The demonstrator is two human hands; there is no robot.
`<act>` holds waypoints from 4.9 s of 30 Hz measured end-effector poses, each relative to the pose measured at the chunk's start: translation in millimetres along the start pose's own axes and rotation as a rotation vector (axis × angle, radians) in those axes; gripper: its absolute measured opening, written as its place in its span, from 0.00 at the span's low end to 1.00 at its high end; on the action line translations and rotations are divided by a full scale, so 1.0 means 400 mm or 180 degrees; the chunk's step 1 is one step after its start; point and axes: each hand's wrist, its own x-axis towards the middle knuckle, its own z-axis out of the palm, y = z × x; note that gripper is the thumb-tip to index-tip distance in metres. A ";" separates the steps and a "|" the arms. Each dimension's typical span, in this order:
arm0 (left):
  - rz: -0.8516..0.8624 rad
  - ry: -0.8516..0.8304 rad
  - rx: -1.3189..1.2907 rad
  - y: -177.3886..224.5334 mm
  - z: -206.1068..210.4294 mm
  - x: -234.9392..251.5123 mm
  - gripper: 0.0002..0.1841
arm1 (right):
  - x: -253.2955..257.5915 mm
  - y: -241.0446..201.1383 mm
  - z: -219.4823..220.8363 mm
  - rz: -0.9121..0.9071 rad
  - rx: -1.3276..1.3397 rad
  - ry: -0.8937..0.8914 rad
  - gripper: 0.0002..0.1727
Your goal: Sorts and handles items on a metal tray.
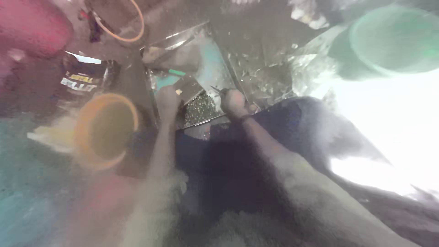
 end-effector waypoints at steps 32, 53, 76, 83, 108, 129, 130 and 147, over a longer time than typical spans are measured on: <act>-0.0139 -0.0173 -0.0120 -0.044 0.041 0.111 0.14 | 0.345 -0.559 0.074 -0.1613 -0.0784 -0.0239 0.29; 0.0322 -0.0246 -0.1062 -0.082 -0.002 0.049 0.14 | 0.035 -0.154 -0.162 -0.1151 0.0973 -0.1002 0.26; 0.0293 0.0341 -0.1106 -0.040 0.027 -0.028 0.20 | -0.137 -0.083 0.026 0.0020 0.3049 -0.1828 0.19; 0.0337 0.0153 -0.0628 -0.023 0.036 -0.008 0.13 | -0.121 -0.056 -0.008 0.0575 0.4532 -0.2599 0.33; 0.0451 0.0079 -0.0442 -0.031 0.049 -0.016 0.29 | -0.043 -0.094 -0.110 -0.0529 0.0778 -0.0578 0.24; 0.0460 0.0309 -0.0434 -0.068 0.056 0.014 0.35 | 0.089 -0.148 0.029 -0.0974 0.0876 -0.0543 0.19; 0.0396 0.0259 -0.0461 -0.066 0.053 0.017 0.37 | 0.083 -0.151 0.021 -0.0930 0.0843 -0.0544 0.20; 0.0265 0.0568 -0.0480 -0.025 0.052 0.034 0.13 | -0.167 -0.152 0.011 -0.0939 0.0400 -0.0503 0.21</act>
